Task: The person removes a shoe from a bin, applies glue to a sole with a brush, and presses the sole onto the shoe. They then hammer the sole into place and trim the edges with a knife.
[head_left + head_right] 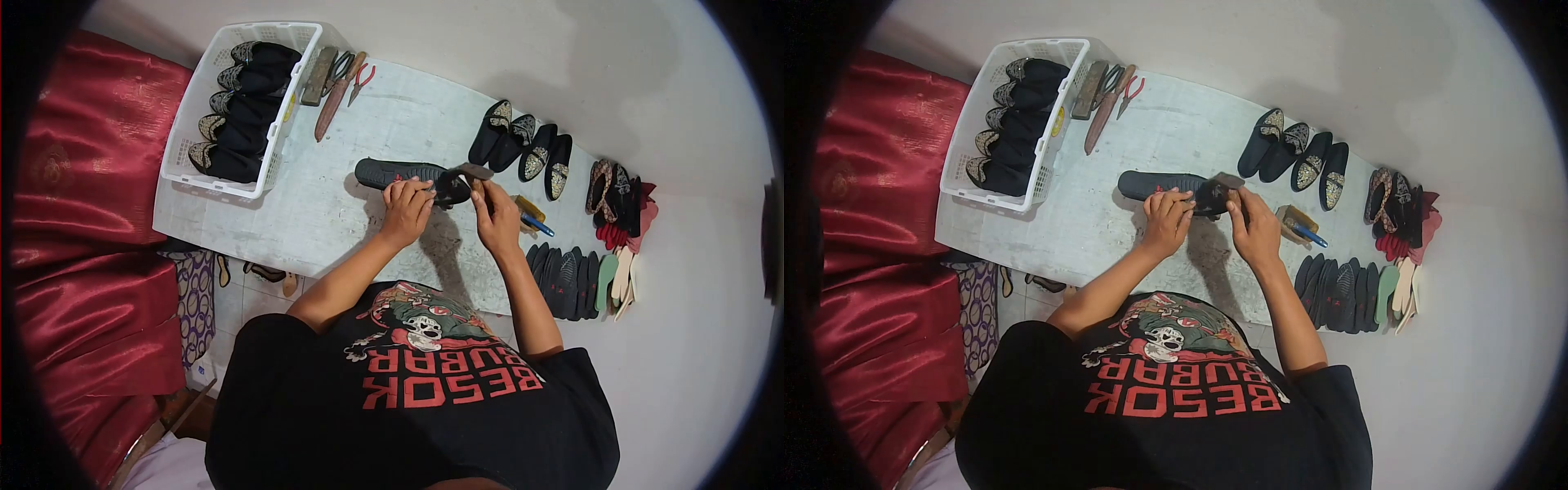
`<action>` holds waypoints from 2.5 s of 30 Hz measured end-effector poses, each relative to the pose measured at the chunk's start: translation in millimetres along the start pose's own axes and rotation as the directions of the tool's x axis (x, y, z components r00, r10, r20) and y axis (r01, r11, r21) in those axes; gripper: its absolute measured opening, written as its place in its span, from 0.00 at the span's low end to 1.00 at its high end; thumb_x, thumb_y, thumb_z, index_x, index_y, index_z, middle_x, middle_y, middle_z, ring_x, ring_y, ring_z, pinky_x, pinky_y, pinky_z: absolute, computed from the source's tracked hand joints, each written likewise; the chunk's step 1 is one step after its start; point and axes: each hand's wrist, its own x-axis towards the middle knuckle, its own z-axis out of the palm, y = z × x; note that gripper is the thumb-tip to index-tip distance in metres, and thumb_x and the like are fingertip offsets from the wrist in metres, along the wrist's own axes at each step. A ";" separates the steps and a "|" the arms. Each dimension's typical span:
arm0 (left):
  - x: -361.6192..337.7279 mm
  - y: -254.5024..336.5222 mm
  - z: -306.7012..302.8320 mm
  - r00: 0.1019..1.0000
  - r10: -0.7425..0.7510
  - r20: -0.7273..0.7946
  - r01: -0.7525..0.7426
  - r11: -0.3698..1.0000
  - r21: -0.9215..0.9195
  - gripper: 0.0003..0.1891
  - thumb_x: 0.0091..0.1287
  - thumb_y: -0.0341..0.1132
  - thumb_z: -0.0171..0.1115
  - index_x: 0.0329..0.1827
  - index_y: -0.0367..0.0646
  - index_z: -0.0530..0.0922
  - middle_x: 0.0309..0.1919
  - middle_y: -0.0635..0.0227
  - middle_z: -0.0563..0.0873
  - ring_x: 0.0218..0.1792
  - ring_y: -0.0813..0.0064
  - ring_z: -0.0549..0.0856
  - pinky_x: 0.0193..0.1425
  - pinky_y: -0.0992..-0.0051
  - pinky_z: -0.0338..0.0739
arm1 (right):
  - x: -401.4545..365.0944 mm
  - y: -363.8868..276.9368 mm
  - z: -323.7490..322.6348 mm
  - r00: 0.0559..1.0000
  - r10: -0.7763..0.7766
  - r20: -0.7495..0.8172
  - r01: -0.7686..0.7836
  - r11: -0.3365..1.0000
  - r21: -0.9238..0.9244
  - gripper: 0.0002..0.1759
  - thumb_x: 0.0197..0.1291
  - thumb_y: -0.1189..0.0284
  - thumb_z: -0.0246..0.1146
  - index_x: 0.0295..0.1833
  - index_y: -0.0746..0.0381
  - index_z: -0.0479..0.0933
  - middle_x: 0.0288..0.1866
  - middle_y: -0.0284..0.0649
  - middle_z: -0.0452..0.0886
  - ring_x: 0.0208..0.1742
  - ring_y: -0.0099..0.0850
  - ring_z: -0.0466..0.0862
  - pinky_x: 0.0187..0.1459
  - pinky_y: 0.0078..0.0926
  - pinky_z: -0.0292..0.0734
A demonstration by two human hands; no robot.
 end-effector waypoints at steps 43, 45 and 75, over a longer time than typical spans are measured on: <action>-5.9 -19.8 0.3 0.998 0.010 -0.060 -0.017 0.993 -0.119 0.11 0.68 0.37 0.73 0.43 0.45 0.78 0.49 0.62 0.84 0.62 0.57 0.82 0.67 0.55 0.64 | 6.0 -17.3 -15.9 0.991 0.122 0.046 -0.128 0.981 0.146 0.22 0.76 0.62 0.62 0.64 0.68 0.81 0.48 0.57 0.89 0.47 0.51 0.90 0.50 0.39 0.81; -4.9 -19.2 -0.9 0.997 0.020 -0.080 -0.031 0.991 -0.131 0.10 0.69 0.36 0.72 0.43 0.44 0.79 0.48 0.61 0.84 0.62 0.57 0.82 0.68 0.55 0.64 | 9.7 -14.7 -17.6 0.996 0.072 -0.059 -0.063 0.989 0.133 0.22 0.76 0.63 0.62 0.64 0.68 0.81 0.49 0.56 0.89 0.48 0.51 0.90 0.50 0.39 0.81; -11.4 -19.3 8.0 0.993 -0.044 -0.107 0.036 0.996 -0.077 0.10 0.70 0.38 0.72 0.47 0.49 0.80 0.53 0.68 0.80 0.67 0.64 0.81 0.77 0.50 0.51 | 20.3 -16.2 18.7 0.985 0.081 0.150 -0.087 0.995 0.038 0.25 0.75 0.59 0.63 0.67 0.66 0.80 0.56 0.57 0.88 0.54 0.54 0.89 0.55 0.42 0.82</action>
